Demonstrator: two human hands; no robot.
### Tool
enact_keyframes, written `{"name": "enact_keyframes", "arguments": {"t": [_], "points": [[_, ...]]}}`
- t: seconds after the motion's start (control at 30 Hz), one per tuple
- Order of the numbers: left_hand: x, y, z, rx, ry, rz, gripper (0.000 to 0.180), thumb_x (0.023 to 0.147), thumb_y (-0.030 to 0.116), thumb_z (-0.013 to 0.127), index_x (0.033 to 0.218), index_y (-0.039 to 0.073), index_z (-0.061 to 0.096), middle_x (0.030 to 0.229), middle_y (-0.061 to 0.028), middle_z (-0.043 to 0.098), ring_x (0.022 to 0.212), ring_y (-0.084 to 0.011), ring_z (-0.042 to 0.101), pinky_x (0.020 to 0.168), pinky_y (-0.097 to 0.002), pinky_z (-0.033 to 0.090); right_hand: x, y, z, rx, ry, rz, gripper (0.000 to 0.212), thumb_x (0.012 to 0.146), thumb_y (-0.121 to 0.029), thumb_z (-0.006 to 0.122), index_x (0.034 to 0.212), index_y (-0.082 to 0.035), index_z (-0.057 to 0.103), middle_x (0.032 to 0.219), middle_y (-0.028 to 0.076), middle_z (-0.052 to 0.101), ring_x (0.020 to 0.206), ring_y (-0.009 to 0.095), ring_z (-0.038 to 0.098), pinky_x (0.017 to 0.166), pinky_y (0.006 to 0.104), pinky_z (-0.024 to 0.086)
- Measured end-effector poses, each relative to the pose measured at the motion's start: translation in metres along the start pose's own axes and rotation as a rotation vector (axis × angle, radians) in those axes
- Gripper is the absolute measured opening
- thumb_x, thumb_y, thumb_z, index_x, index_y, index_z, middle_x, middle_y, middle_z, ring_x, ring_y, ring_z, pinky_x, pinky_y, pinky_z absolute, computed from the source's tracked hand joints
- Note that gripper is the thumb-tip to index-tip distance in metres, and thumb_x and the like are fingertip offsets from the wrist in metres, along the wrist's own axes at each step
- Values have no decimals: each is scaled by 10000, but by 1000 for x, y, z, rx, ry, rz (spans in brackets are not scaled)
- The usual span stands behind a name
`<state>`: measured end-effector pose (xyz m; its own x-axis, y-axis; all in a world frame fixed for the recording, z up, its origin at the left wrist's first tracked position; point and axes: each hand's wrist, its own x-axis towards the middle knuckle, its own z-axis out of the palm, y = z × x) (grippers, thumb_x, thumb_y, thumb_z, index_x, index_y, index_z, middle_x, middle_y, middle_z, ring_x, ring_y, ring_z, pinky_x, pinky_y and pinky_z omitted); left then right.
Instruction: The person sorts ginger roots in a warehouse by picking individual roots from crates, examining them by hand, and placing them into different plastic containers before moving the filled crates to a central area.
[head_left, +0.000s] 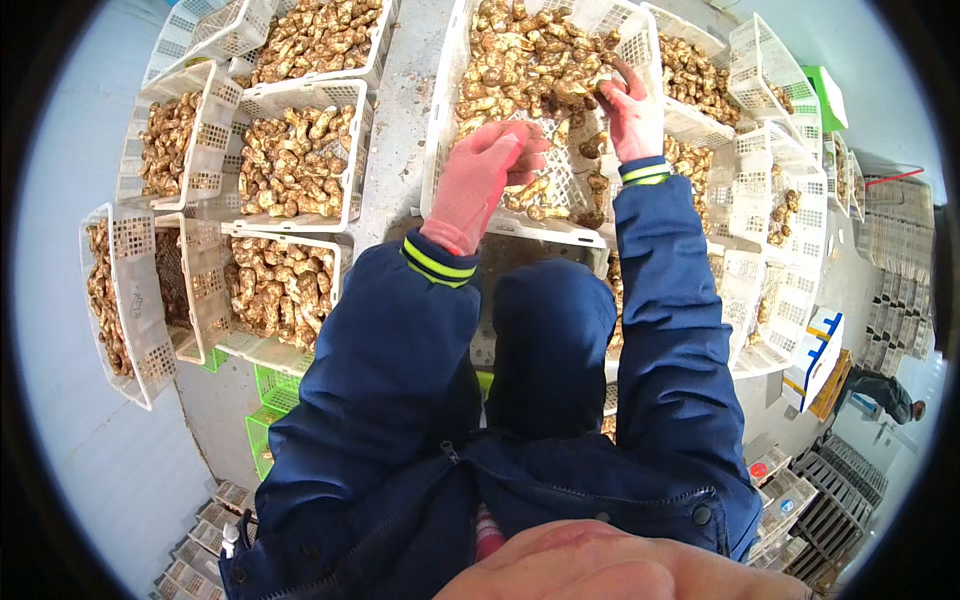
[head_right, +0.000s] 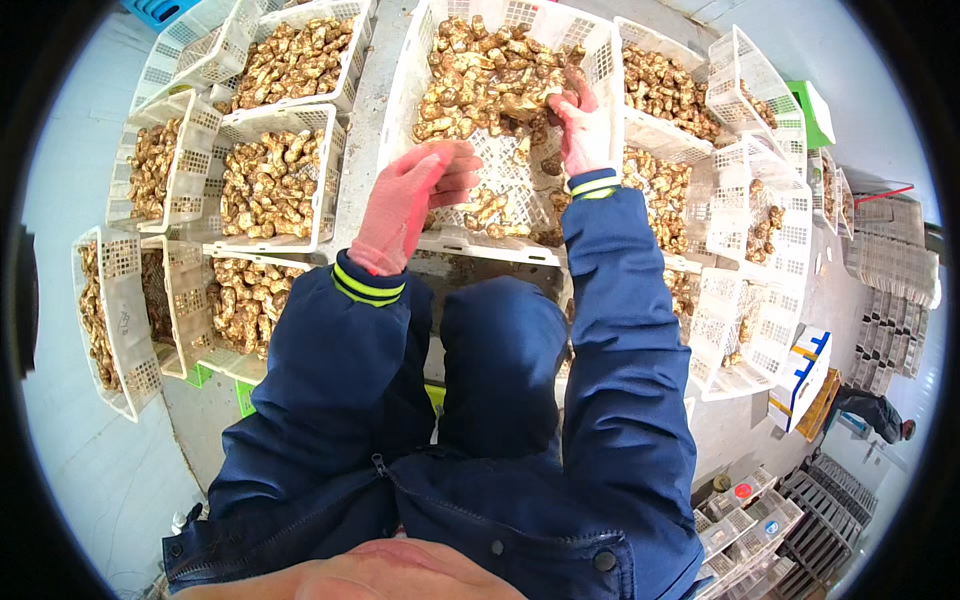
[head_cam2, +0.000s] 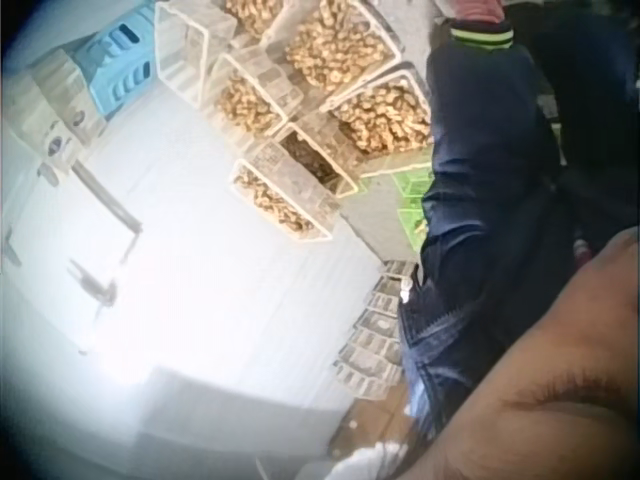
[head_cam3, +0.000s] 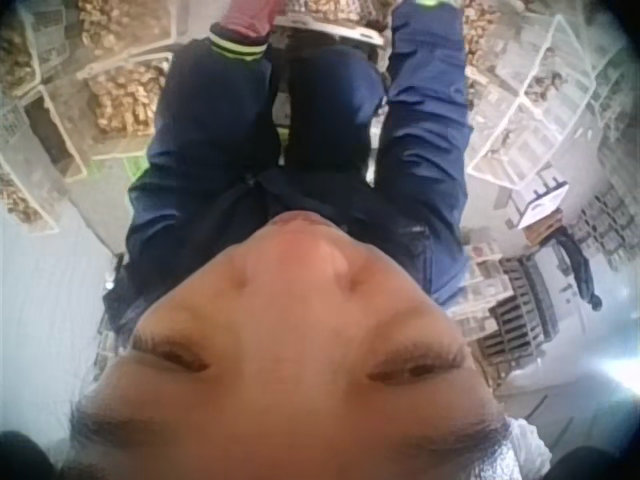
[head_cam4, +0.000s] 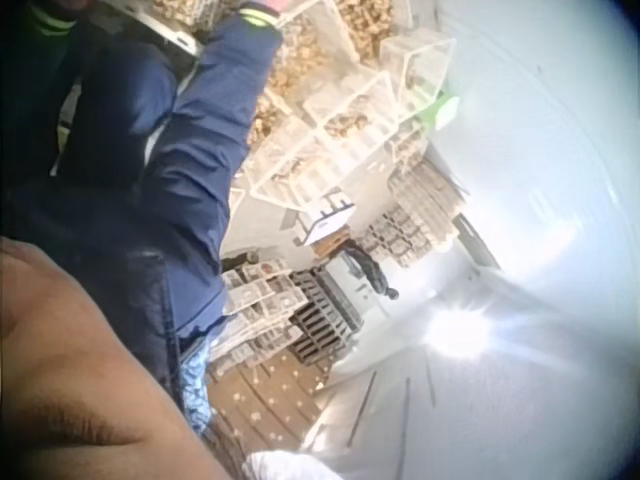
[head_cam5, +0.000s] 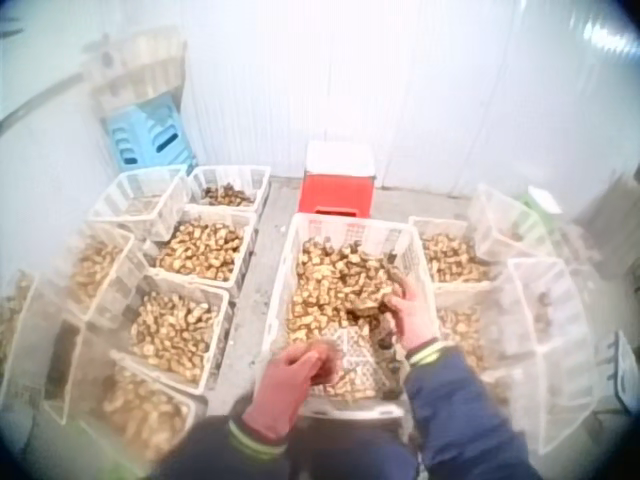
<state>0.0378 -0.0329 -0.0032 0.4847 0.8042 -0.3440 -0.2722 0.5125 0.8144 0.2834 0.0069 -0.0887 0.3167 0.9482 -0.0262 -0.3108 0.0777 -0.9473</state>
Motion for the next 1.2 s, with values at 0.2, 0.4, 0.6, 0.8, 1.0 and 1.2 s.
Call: {"name": "enact_keyframes", "arguments": {"t": [0.2, 0.4, 0.6, 0.8, 1.0, 1.2], "points": [[0, -8, 9, -114, -140, -73, 383, 916, 290, 448, 1125, -29, 487, 1006, -107, 586, 844, -150, 567, 731, -250, 446, -76, -60, 67, 148, -170, -82, 472, 766, 18, 519, 1229, 7, 431, 1145, 107, 503, 1059, 184, 492, 933, 306, 380], [21, -16, -27, 81, -242, 241, 298, 938, 222, 385, 1131, 16, 480, 1039, -80, 566, 946, -203, 550, 791, -317, 443, -132, -74, 111, -304, -246, -172, 364, 768, 6, 572, 1129, 30, 529, 1139, 100, 554, 1079, 156, 497, 937, 263, 364], [-8, 7, -24, -356, -160, 50, 358, 924, 184, 402, 1219, -19, 415, 1145, -161, 528, 1016, -273, 548, 867, -395, 440, -129, -70, 105, -211, -16, -160, 319, 817, -5, 505, 1132, 41, 522, 1037, 108, 598, 958, 133, 543, 845, 228, 403], [-3, -3, -21, -224, 20, 138, 250, 892, 196, 492, 1055, 6, 486, 1021, -118, 568, 933, -211, 567, 769, -355, 467, -124, -57, 114, -313, -158, 2, 480, 825, -45, 521, 1272, 39, 368, 1082, 112, 575, 969, 139, 533, 858, 243, 410], [4, -15, -16, -133, -111, 77, 413, 899, 306, 499, 1197, 28, 427, 1137, -71, 518, 1002, -175, 527, 824, -298, 442, -104, -41, 126, -215, -164, 179, 422, 729, 84, 518, 1136, 11, 429, 988, 83, 560, 889, 131, 553, 740, 233, 445], [19, -25, -43, 84, -94, 325, 431, 925, 318, 427, 1210, -3, 396, 1196, -118, 475, 1051, -186, 499, 870, -323, 425, -106, -50, 113, 294, -168, 167, 171, 787, -9, 536, 953, -48, 518, 842, 19, 556, 780, 126, 552, 707, 237, 438]]}}
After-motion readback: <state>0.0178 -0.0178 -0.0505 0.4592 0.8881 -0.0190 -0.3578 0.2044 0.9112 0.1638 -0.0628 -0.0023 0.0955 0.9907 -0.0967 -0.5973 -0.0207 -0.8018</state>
